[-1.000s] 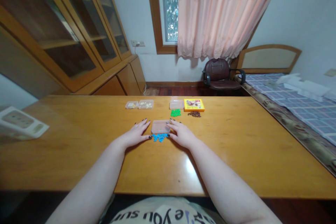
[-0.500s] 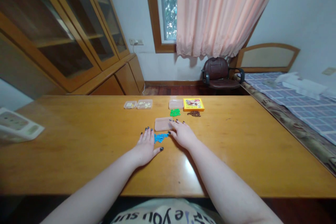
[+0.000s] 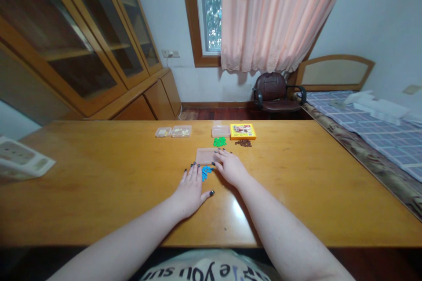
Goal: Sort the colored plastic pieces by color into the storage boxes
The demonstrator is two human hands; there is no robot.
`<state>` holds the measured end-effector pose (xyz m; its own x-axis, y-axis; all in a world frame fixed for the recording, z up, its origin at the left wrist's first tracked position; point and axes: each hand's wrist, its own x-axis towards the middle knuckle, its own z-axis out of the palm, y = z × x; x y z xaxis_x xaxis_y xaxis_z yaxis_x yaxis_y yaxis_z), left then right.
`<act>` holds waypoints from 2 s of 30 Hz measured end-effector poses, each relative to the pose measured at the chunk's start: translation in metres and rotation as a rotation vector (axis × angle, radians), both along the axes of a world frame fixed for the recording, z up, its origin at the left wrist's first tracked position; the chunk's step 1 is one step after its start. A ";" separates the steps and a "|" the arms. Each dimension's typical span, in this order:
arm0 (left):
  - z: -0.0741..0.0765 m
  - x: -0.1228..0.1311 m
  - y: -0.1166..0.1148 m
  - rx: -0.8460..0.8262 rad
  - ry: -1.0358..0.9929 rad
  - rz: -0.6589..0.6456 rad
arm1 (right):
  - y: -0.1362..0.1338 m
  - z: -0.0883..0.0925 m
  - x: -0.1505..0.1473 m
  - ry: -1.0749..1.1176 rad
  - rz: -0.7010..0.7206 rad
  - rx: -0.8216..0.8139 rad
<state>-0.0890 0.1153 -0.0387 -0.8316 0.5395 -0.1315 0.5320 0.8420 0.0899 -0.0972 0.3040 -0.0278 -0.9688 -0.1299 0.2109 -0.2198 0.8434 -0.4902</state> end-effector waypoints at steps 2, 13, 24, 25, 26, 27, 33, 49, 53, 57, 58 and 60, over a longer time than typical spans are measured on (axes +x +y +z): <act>0.002 0.003 0.000 0.012 0.001 -0.037 | 0.001 0.001 0.000 -0.017 -0.015 -0.013; 0.000 0.000 0.007 0.082 0.011 -0.189 | 0.004 -0.003 -0.001 -0.027 -0.093 -0.073; 0.000 -0.007 0.002 0.122 -0.046 -0.390 | 0.002 -0.001 -0.001 -0.055 -0.027 -0.074; 0.001 -0.007 0.001 0.124 -0.055 -0.399 | 0.003 0.000 -0.001 -0.057 -0.021 -0.071; 0.003 -0.008 0.000 0.127 -0.066 -0.408 | 0.003 0.000 -0.001 -0.057 -0.017 -0.067; 0.005 -0.009 0.000 0.134 -0.074 -0.417 | 0.003 0.001 -0.001 -0.055 -0.016 -0.062; 0.019 -0.018 -0.003 0.295 -0.061 -0.489 | 0.005 0.002 -0.002 -0.021 -0.048 -0.019; -0.002 -0.080 -0.032 0.544 -0.148 -0.167 | -0.006 0.025 0.014 -0.019 -0.005 0.147; -0.002 -0.079 -0.028 0.583 -0.155 -0.138 | -0.006 0.022 0.012 0.031 -0.004 0.153; 0.002 -0.079 -0.027 0.685 -0.179 -0.126 | -0.005 0.020 0.011 0.063 -0.008 0.142; 0.003 -0.079 -0.027 0.723 -0.184 -0.121 | -0.005 0.018 0.010 0.073 -0.008 0.133; 0.003 -0.079 -0.027 0.831 -0.197 -0.109 | -0.004 0.016 0.011 0.095 0.011 0.104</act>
<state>-0.1682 0.0880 -0.0360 -0.7731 0.6003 0.2049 0.5160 0.4072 0.7536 -0.0864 0.2997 -0.0118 -0.9435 -0.1663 0.2868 -0.2706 0.8859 -0.3767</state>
